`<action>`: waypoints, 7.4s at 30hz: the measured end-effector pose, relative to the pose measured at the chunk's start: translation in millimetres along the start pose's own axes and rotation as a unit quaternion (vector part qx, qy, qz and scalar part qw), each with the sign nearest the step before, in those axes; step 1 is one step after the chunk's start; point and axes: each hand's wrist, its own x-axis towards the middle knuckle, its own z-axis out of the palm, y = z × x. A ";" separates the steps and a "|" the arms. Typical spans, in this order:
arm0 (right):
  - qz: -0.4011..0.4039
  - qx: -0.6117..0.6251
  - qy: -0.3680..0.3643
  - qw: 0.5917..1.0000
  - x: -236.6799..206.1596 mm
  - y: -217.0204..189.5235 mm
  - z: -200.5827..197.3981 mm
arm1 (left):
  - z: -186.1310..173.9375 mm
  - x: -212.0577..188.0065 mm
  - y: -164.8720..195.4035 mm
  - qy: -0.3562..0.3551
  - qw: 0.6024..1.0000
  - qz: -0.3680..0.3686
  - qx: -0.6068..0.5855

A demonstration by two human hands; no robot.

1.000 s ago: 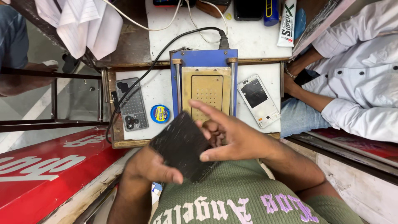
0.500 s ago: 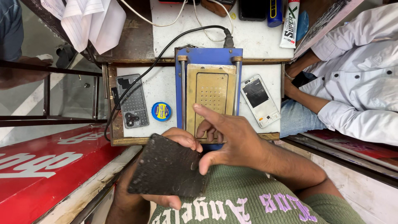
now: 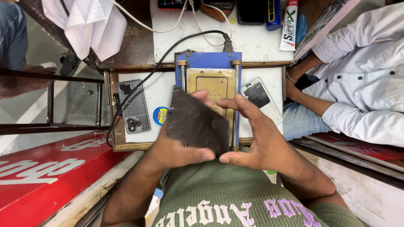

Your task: The person places a phone into a heated screen separator machine and adjusts it, then removes the phone and peels off the separated back panel. They apply adhesive tape to the panel, position it on the phone body, and use a screwdriver-like prying tool to press and trim along the edges of the assembled phone.

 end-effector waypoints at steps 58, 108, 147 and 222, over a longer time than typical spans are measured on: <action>0.257 0.411 0.168 0.858 -25.5 134.4 53.8 | -92.8 230.6 -20.2 -0.254 0.746 -0.258 0.559; 0.179 0.296 0.150 0.926 38.0 139.7 -12.3 | -100.6 -78.7 -41.4 0.347 0.926 -0.057 -0.141; 0.250 0.221 0.257 0.907 -19.7 128.9 60.2 | -100.4 -71.6 -92.8 0.394 0.909 -0.017 -0.135; 0.277 0.361 0.199 0.868 -31.8 129.3 56.7 | -80.2 -96.7 -124.3 0.393 0.895 -0.069 -0.196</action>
